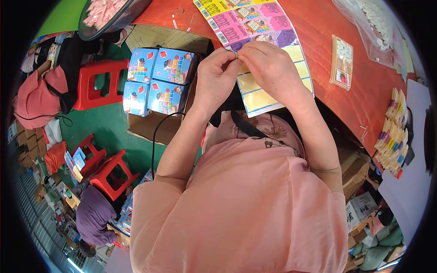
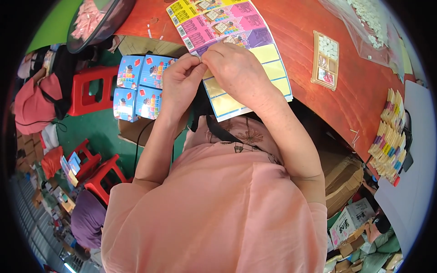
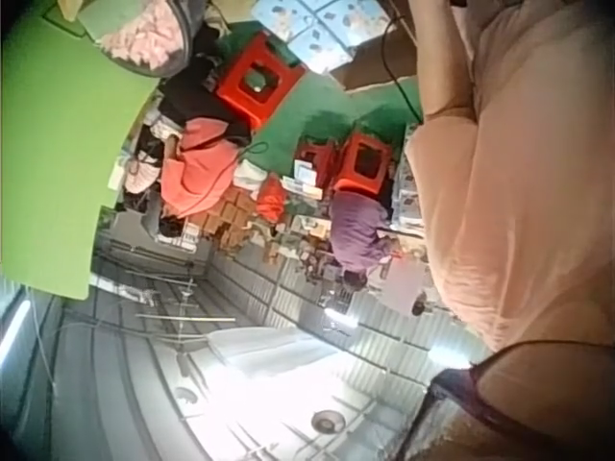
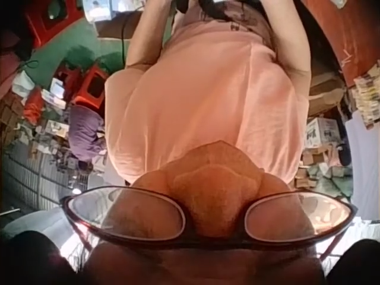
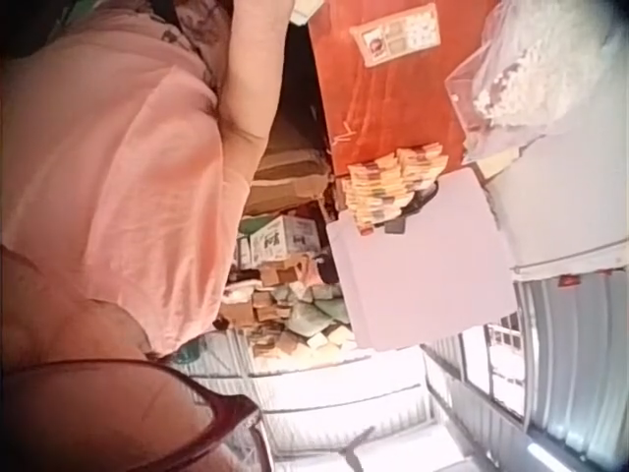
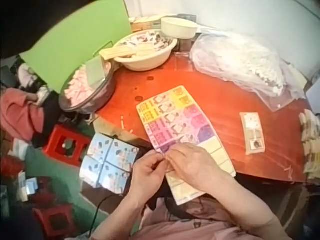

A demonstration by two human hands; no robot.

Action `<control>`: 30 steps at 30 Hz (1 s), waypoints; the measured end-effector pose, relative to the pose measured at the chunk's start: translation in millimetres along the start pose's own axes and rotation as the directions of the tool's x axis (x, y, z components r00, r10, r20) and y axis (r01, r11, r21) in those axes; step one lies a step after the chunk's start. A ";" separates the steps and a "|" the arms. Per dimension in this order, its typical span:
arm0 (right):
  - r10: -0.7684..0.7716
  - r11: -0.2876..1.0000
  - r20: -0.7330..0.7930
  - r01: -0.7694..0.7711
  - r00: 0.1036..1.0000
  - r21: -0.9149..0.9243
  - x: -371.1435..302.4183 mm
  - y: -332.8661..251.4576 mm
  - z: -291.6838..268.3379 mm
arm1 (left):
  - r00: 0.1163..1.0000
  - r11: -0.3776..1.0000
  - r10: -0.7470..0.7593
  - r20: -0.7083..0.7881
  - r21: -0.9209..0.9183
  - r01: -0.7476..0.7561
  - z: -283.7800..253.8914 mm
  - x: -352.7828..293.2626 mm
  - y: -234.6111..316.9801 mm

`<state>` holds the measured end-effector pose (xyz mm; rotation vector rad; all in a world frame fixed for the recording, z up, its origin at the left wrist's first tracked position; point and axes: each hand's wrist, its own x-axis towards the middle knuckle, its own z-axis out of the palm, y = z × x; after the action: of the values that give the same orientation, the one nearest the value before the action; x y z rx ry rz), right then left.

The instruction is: Apply labels to small packages and assemble plastic trays for packaging.

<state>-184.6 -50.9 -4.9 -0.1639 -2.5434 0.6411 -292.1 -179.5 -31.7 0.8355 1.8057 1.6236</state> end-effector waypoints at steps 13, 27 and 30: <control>-0.017 0.998 0.015 0.016 1.000 0.063 -0.7 6.1 -2.8 | 1.000 1.000 -0.009 0.022 0.027 0.008 -0.1 -1.1 0.6; 0.060 0.994 -0.065 -0.054 0.996 0.092 -6.2 8.2 7.1 | 0.999 0.997 -0.036 0.019 -0.065 0.037 5.5 -3.7 -2.3; 0.078 0.984 -0.031 -0.072 0.996 0.165 -6.4 8.6 2.1 | 0.998 0.995 -0.067 -0.005 -0.080 0.066 3.0 -2.4 -3.8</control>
<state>-180.2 -45.7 -13.4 -0.2131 -2.4458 0.8644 -288.6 -179.7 -35.7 0.7265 1.7432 1.6472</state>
